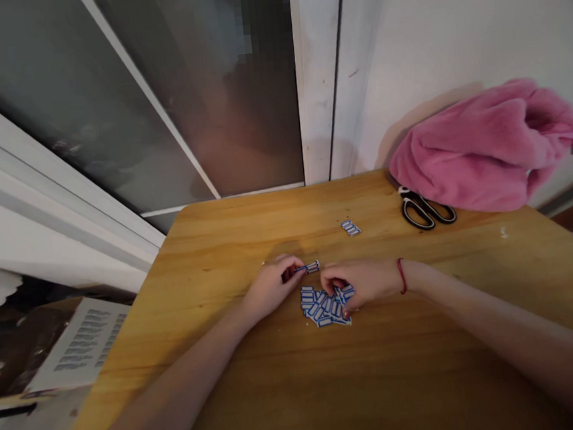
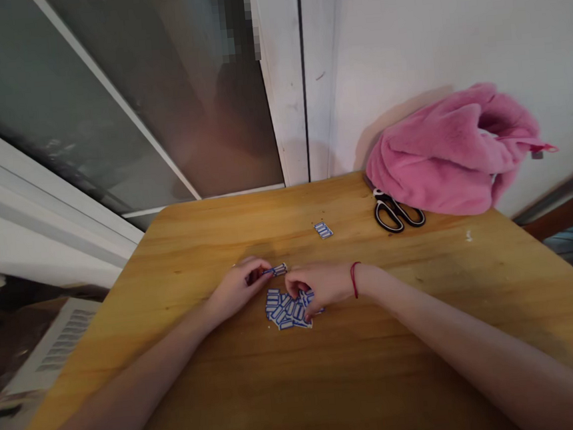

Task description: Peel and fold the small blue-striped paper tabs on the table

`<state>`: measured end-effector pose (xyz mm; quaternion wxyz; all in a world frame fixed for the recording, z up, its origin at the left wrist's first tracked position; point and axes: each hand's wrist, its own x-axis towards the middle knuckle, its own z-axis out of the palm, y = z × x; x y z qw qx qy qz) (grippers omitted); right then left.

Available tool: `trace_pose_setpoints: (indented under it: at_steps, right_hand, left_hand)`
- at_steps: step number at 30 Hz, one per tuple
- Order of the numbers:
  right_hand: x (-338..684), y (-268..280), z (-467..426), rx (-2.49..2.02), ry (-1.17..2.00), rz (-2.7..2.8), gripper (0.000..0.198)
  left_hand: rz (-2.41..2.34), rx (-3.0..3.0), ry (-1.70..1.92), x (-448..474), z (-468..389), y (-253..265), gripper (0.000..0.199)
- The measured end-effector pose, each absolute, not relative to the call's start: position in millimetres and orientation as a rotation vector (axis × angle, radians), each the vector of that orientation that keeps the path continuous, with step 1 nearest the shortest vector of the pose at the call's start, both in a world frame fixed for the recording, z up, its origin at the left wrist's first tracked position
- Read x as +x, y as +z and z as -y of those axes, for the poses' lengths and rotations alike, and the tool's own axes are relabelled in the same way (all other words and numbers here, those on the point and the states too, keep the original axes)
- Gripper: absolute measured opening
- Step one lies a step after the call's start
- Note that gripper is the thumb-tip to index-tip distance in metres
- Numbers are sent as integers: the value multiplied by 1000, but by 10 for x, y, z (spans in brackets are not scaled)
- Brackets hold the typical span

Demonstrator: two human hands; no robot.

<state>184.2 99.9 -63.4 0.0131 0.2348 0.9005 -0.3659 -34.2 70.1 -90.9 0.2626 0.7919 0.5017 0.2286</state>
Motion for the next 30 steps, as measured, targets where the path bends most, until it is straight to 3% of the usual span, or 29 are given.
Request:
trace_pose_setpoints:
  at_steps: [8,16,30]
  right_hand:
    - [1811,-644,-1001,968,-1300,-2767,25]
    - [1868,-652,-1024,829,-1199,-2686,44]
    - [1896,-568,-1053,791,-1176,-2675,21]
  left_hand:
    - [-1335,2145,632,-350,-706,-917,11]
    - [-1343,2162,618,-338,-701,-896,12]
    - [-1350,2146,605,-335,-705,-904,13]
